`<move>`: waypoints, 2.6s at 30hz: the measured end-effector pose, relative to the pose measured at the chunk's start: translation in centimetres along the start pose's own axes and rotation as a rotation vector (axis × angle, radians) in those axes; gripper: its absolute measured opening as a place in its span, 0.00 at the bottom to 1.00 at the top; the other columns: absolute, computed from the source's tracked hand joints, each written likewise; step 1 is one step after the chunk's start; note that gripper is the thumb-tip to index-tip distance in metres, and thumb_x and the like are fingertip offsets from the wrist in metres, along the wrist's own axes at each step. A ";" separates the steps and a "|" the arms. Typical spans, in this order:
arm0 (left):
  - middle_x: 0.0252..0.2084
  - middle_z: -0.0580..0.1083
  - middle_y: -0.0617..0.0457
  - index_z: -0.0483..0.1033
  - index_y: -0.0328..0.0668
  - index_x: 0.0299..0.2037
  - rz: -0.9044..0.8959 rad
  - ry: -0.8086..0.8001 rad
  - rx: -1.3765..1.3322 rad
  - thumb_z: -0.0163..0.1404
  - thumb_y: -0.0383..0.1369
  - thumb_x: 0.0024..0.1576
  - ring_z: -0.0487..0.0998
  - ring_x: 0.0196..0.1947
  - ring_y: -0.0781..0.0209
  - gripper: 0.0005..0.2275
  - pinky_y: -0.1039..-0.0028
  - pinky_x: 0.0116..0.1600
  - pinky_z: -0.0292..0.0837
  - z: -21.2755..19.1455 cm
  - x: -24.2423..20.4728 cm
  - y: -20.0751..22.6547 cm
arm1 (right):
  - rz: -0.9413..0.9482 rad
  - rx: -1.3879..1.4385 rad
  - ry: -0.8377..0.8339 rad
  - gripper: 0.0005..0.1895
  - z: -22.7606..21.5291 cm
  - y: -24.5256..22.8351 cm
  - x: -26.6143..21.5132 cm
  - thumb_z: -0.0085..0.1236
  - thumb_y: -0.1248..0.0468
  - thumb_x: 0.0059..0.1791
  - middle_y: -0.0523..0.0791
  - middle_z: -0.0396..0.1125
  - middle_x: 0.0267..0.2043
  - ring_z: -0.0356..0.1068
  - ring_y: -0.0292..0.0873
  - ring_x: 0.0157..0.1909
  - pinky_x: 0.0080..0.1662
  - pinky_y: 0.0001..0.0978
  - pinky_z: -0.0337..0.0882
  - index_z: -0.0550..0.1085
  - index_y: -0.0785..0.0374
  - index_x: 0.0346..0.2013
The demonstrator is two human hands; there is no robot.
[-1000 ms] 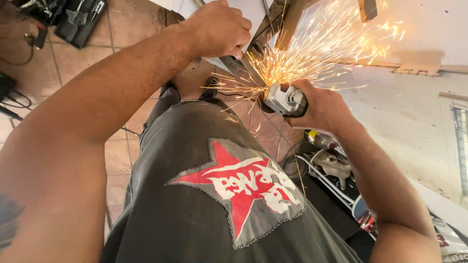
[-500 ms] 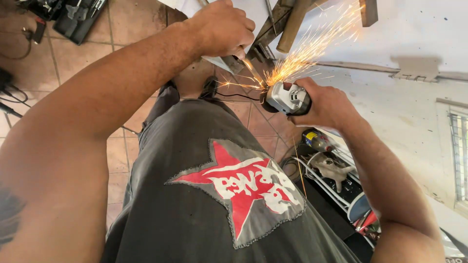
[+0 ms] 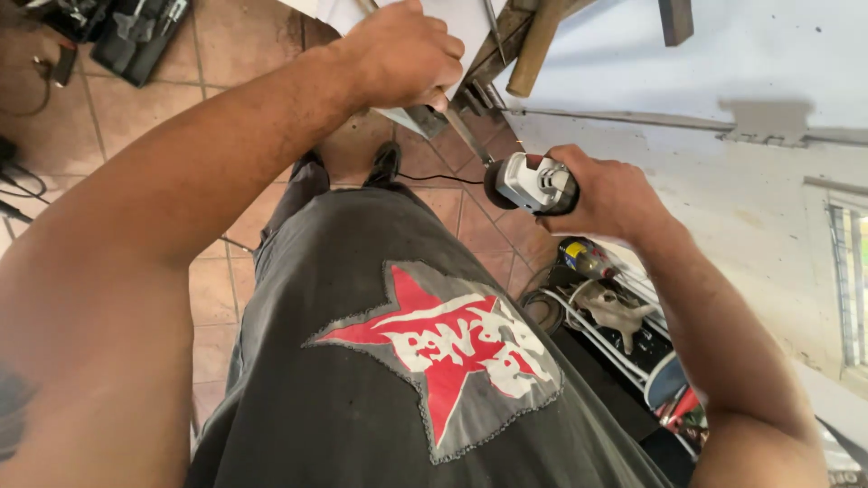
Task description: Measuring, cutting with an angle grinder, and welding metal bars to construct a frame.
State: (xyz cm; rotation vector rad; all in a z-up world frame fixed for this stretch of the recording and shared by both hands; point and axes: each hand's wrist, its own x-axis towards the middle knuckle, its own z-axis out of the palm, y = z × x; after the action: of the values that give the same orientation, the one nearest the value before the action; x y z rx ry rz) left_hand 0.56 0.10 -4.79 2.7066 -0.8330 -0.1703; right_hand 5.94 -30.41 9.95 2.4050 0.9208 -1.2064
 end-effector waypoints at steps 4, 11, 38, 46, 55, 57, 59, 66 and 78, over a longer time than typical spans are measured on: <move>0.41 0.77 0.64 0.82 0.55 0.43 -0.021 -0.084 -0.031 0.58 0.52 0.57 0.76 0.47 0.56 0.14 0.60 0.48 0.70 -0.9 -0.3 0.5 | -0.008 0.029 -0.050 0.44 -0.5 -0.8 0.3 0.69 0.49 0.37 0.47 0.76 0.48 0.76 0.55 0.44 0.48 0.49 0.75 0.61 0.45 0.65; 0.40 0.77 0.64 0.83 0.58 0.38 -0.021 -0.052 -0.016 0.59 0.52 0.55 0.77 0.47 0.53 0.13 0.58 0.46 0.66 0.0 0.0 0.0 | -0.009 -0.007 -0.033 0.45 -0.9 -0.7 0.4 0.68 0.47 0.34 0.48 0.76 0.48 0.75 0.60 0.48 0.46 0.53 0.72 0.62 0.41 0.64; 0.39 0.71 0.60 0.79 0.59 0.35 0.090 0.220 0.138 0.63 0.52 0.51 0.73 0.42 0.56 0.13 0.64 0.43 0.66 2.0 -1.1 -0.5 | 0.126 0.581 0.116 0.45 8.0 5.6 -2.9 0.70 0.55 0.37 0.58 0.72 0.50 0.74 0.56 0.47 0.47 0.44 0.76 0.59 0.58 0.63; 0.47 0.74 0.61 0.79 0.61 0.42 0.086 0.133 0.211 0.63 0.52 0.54 0.72 0.48 0.55 0.14 0.63 0.50 0.66 1.3 -3.1 -0.5 | 0.175 1.031 0.393 0.43 19.3 3.2 -2.4 0.67 0.48 0.34 0.48 0.69 0.51 0.68 0.43 0.50 0.51 0.36 0.67 0.65 0.59 0.60; 0.55 0.72 0.58 0.78 0.55 0.52 0.072 0.108 0.174 0.63 0.48 0.59 0.71 0.53 0.51 0.17 0.56 0.56 0.70 1.6 -4.1 -1.1 | 0.130 1.423 0.481 0.46 23.1 0.4 -2.0 0.65 0.58 0.37 0.47 0.64 0.56 0.64 0.38 0.54 0.55 0.31 0.66 0.57 0.62 0.67; 0.53 0.73 0.58 0.78 0.54 0.49 0.069 0.121 0.172 0.65 0.49 0.57 0.71 0.50 0.52 0.17 0.57 0.53 0.69 0.2 -3.6 -0.1 | 0.102 1.503 0.459 0.50 22.5 0.2 -2.3 0.62 0.64 0.37 0.49 0.61 0.59 0.63 0.39 0.54 0.55 0.29 0.67 0.52 0.62 0.72; 0.55 0.75 0.56 0.80 0.54 0.49 -0.093 -0.056 0.210 0.57 0.54 0.58 0.71 0.57 0.56 0.18 0.62 0.64 0.62 -2.5 -2.9 2.3 | 0.110 1.536 0.463 0.54 22.5 0.6 -2.6 0.62 0.62 0.36 0.51 0.59 0.63 0.60 0.41 0.59 0.58 0.32 0.65 0.49 0.61 0.74; 0.47 0.76 0.53 0.76 0.53 0.45 -0.283 0.353 -0.498 0.56 0.55 0.58 0.79 0.49 0.51 0.18 0.62 0.51 0.74 -0.7 1.6 15.7 | -0.162 1.825 0.831 0.55 19.9 3.1 2.9 0.77 0.61 0.31 0.54 0.70 0.48 0.75 0.49 0.44 0.42 0.44 0.77 0.61 0.54 0.70; 0.53 0.76 0.42 0.70 0.48 0.62 -0.834 0.463 -1.075 0.70 0.52 0.42 0.78 0.56 0.44 0.38 0.56 0.59 0.72 -4.8 -7.3 11.6 | -0.326 0.962 1.060 0.25 4.4 -6.5 11.8 0.51 0.46 0.57 0.55 0.74 0.46 0.73 0.63 0.48 0.51 0.55 0.70 0.72 0.62 0.58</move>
State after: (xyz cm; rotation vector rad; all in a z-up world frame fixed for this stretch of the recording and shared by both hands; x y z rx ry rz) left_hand -10.69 -3.70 3.63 1.7464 0.4676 -0.1043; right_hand 4.18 -22.94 -2.00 3.9467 1.1710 -0.3262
